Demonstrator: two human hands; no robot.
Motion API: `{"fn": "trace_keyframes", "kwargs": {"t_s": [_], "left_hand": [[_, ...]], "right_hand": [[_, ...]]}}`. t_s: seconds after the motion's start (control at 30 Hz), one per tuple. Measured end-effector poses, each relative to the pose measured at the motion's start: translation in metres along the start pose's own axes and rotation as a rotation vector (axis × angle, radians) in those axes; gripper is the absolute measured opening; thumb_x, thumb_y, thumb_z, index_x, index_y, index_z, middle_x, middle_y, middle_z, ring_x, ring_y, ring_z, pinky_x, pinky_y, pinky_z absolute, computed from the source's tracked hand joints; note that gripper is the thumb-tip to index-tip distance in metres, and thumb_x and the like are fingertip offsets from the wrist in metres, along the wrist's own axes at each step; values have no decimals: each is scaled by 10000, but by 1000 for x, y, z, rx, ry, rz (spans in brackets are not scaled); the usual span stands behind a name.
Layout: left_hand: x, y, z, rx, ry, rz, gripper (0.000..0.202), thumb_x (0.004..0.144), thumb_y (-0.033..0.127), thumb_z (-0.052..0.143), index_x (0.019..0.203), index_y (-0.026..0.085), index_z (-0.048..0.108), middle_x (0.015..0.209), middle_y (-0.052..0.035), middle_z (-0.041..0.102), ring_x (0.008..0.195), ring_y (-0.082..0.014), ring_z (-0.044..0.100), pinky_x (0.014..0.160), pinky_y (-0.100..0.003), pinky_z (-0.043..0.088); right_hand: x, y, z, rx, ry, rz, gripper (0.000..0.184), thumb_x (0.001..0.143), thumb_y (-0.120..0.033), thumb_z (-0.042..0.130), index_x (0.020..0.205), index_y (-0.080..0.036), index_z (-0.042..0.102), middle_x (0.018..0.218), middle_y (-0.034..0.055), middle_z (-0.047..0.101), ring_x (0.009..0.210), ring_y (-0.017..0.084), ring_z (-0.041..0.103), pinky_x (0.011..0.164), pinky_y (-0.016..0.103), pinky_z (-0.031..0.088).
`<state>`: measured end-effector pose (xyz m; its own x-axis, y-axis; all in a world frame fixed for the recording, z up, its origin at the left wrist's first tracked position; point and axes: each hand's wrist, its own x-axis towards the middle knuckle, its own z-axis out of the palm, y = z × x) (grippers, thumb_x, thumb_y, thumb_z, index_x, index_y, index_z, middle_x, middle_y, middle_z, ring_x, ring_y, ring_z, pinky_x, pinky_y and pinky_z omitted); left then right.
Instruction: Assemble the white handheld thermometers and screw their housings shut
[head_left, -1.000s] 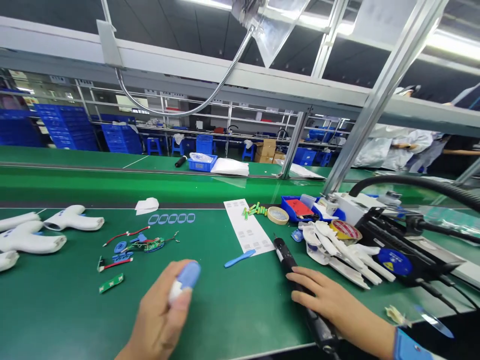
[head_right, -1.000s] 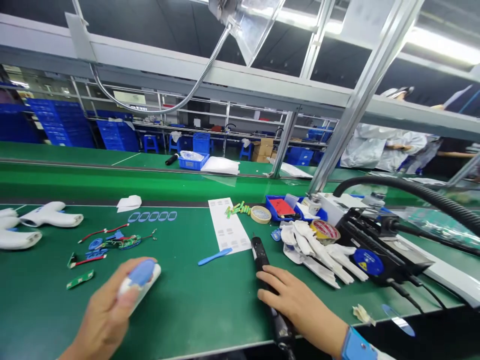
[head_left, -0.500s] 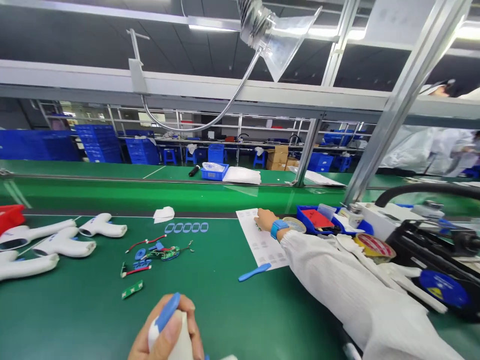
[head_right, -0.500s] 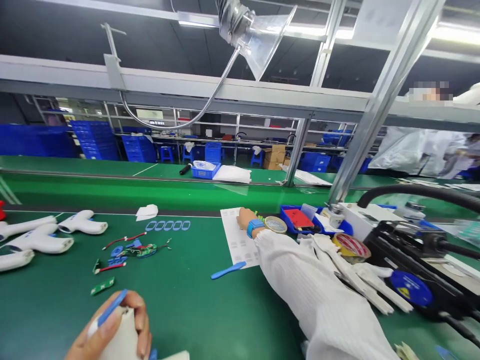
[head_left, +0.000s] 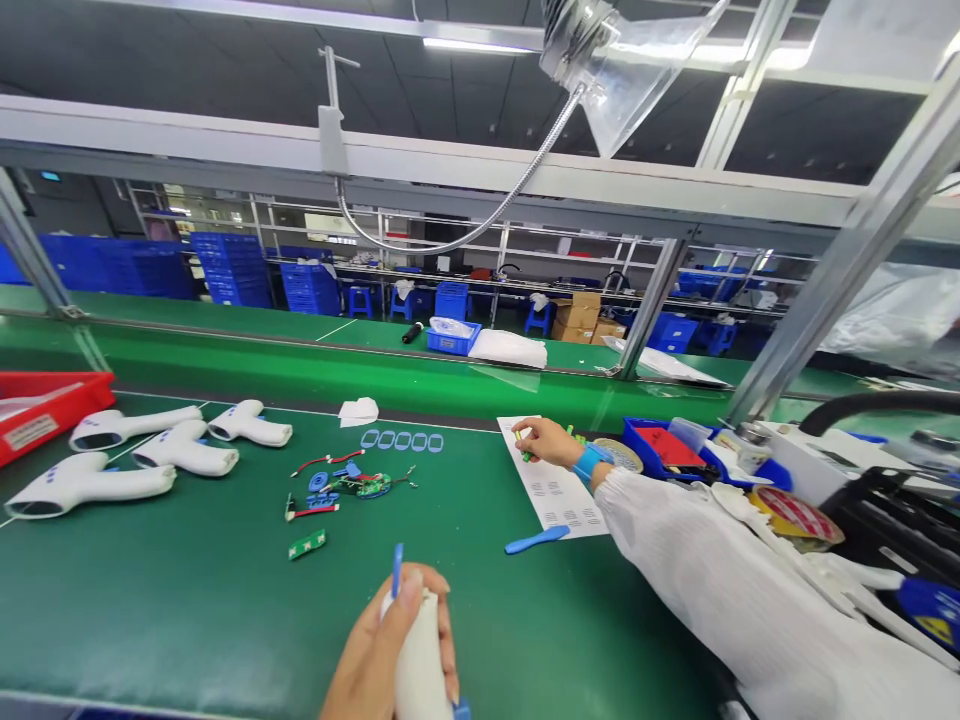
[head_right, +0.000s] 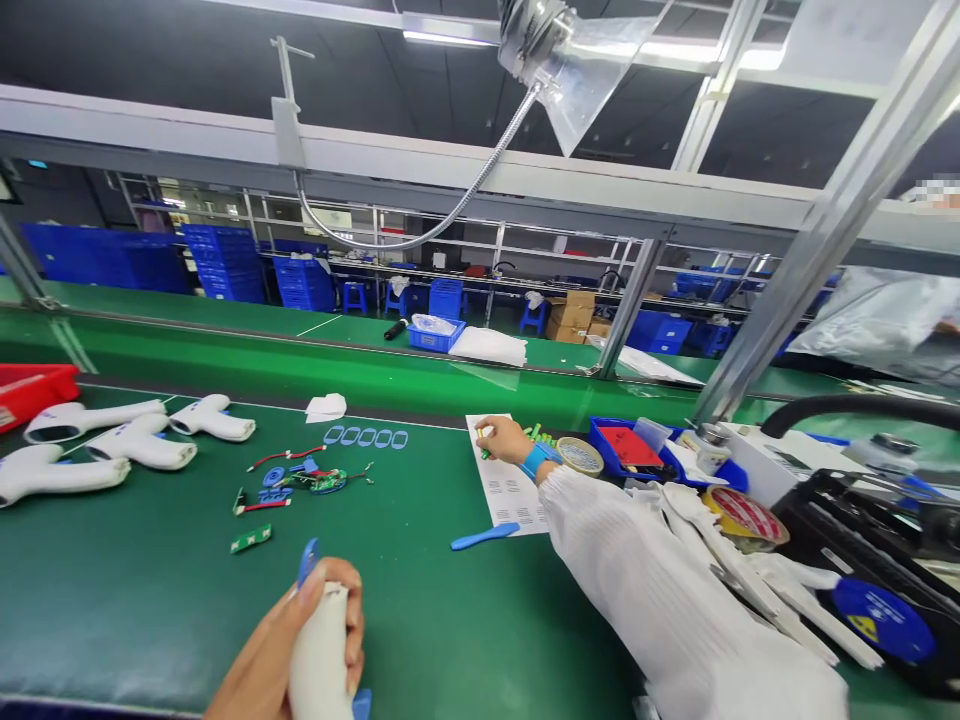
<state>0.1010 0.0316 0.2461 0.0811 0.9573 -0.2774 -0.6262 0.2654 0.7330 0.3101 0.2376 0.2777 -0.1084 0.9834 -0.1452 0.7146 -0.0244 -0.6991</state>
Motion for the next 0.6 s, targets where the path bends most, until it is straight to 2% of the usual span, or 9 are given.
{"fn": "trace_keyframes", "kwargs": {"t_s": [0.07,0.13,0.27,0.33,0.43,0.5,0.6], "left_hand": [[2,-1,4,-14,-65,-30,461,643,586,710,809,190,542,583,49,533,442,-69,457,419,-182,410],[5,-3,7,-48,-126,-59,483,642,617,691,793,195,510,570,55,521,419,-66,428,391,-184,398],[7,-11,11,-77,-146,-132,515,641,643,671,801,184,499,546,49,521,410,-69,436,380,-181,400],[7,-13,13,-39,-117,-163,582,592,694,664,761,159,508,506,37,514,389,-74,441,364,-184,395],[6,-15,13,43,-74,-192,660,495,754,665,703,152,495,460,30,499,358,-80,433,337,-192,388],[5,-15,12,77,-78,-172,664,494,748,674,751,163,491,485,36,511,364,-80,434,328,-189,389],[4,-16,11,96,-117,-123,669,514,748,666,806,177,475,517,44,520,371,-76,439,326,-184,397]], "right_hand": [[-30,-18,8,137,-91,-141,176,886,-163,537,1057,-133,511,720,-31,545,615,82,535,544,190,461],[-65,-35,19,252,-201,-248,209,883,-250,544,1061,-151,496,667,-50,533,561,68,505,487,166,413],[-120,-57,41,525,-387,-347,295,787,-383,637,941,-162,517,599,-72,499,462,52,426,401,159,311],[-134,-62,48,594,-437,-356,299,748,-369,679,891,-156,527,611,-59,516,482,55,435,410,163,308],[-141,-65,50,490,-457,-387,202,750,-276,683,841,-152,553,660,-25,574,591,87,519,509,186,386],[-143,-67,47,388,-438,-406,150,739,-223,687,794,-153,567,651,-25,586,609,92,531,541,192,399],[-143,-68,44,359,-454,-370,216,681,-249,741,739,-153,555,596,-39,577,541,75,498,482,170,374]]}}
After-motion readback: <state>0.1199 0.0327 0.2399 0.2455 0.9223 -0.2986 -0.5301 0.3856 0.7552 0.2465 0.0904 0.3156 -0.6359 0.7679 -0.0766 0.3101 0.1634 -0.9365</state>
